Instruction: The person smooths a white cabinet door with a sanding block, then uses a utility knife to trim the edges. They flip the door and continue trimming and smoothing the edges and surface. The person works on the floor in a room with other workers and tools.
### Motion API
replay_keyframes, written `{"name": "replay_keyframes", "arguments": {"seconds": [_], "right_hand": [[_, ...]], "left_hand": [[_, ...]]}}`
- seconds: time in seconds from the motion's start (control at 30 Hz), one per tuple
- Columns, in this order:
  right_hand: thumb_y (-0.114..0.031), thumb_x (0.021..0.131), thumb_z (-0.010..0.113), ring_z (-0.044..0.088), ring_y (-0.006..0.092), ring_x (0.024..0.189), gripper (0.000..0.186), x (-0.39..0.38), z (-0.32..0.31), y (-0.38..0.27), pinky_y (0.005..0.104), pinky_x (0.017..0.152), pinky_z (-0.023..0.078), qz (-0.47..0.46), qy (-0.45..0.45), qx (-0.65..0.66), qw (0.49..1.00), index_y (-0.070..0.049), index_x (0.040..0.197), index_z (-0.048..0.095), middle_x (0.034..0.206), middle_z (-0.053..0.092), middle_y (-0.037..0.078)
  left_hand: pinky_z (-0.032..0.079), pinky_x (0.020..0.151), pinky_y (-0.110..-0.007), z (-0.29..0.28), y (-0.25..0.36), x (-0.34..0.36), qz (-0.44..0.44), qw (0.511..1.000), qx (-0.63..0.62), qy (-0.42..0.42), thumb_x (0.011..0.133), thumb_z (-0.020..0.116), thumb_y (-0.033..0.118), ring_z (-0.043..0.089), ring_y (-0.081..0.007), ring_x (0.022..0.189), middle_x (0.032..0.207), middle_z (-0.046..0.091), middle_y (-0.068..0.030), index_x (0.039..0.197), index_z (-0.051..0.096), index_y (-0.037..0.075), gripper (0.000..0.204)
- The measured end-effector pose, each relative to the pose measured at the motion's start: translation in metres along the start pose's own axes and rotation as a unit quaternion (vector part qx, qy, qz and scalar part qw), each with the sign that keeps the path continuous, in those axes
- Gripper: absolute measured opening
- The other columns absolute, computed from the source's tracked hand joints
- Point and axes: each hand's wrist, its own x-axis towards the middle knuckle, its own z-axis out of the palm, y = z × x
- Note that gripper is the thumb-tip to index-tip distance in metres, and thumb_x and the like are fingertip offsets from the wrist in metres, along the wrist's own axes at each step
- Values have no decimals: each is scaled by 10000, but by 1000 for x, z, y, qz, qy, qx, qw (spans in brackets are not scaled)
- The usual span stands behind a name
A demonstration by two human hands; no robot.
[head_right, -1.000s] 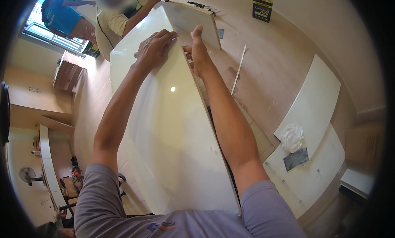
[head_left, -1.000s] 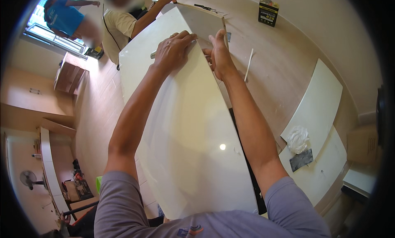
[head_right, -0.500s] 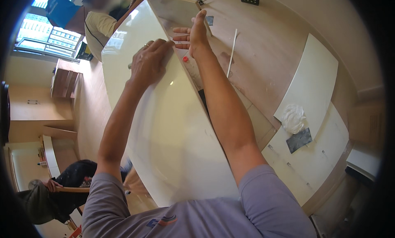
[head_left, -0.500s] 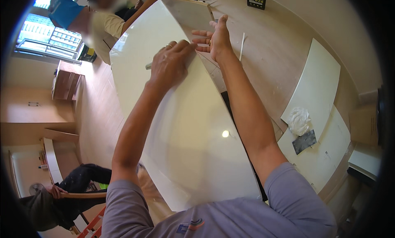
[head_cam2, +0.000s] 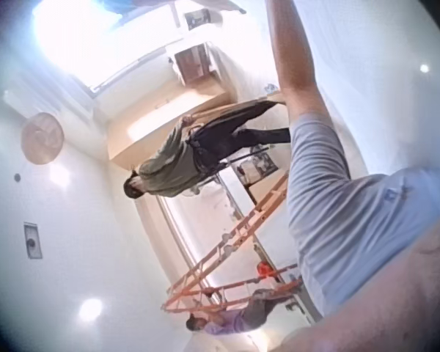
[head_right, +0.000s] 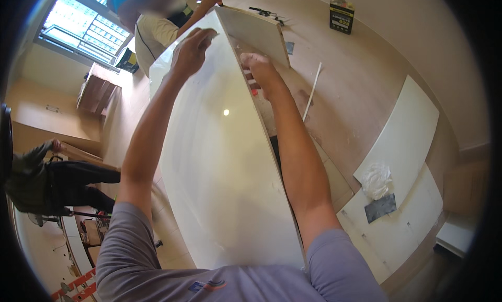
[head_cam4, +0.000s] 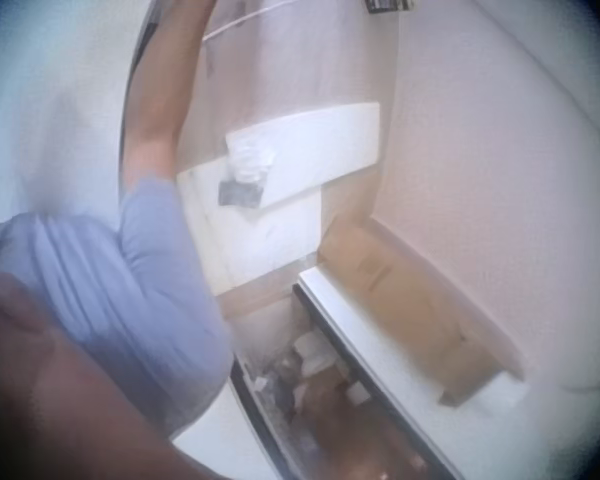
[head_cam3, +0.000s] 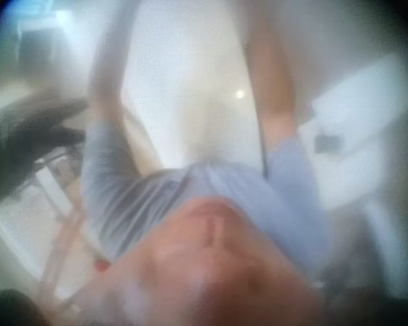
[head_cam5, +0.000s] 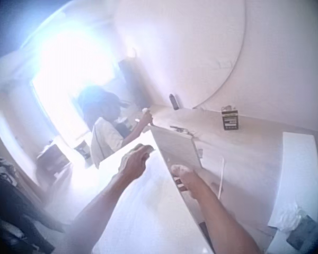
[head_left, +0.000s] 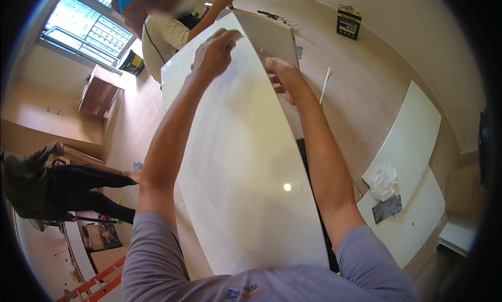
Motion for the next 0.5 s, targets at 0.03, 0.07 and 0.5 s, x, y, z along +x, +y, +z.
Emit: {"name": "replay_keyframes", "arguments": {"seconds": [0.03,0.07,0.5], "right_hand": [[-379,1009,618,626,131,776,350,-3,4,-2,343,691,517,8,-22,-26,999,-117,1237,664,996,688,8],[-374,1004,629,626,126,779,359,-5,9,-3,336,689,513,16,-44,-51,998,-111,1246,664,1003,690,9],[-262,1018,647,687,196,1047,484,-6,6,-3,320,913,545,-35,-94,-19,995,50,1382,585,1196,716,145]], "left_hand": [[519,875,-461,4,-23,16,10,1000,23,6,963,602,84,673,-344,1049,1121,683,-88,1238,687,169,300],[519,882,-459,10,-45,28,5,999,43,1,966,601,88,671,-345,1070,1142,690,-86,1241,688,170,300],[519,926,-448,52,-92,88,44,999,24,-15,944,634,137,673,-333,1111,1217,702,-80,1252,712,196,323]]}}
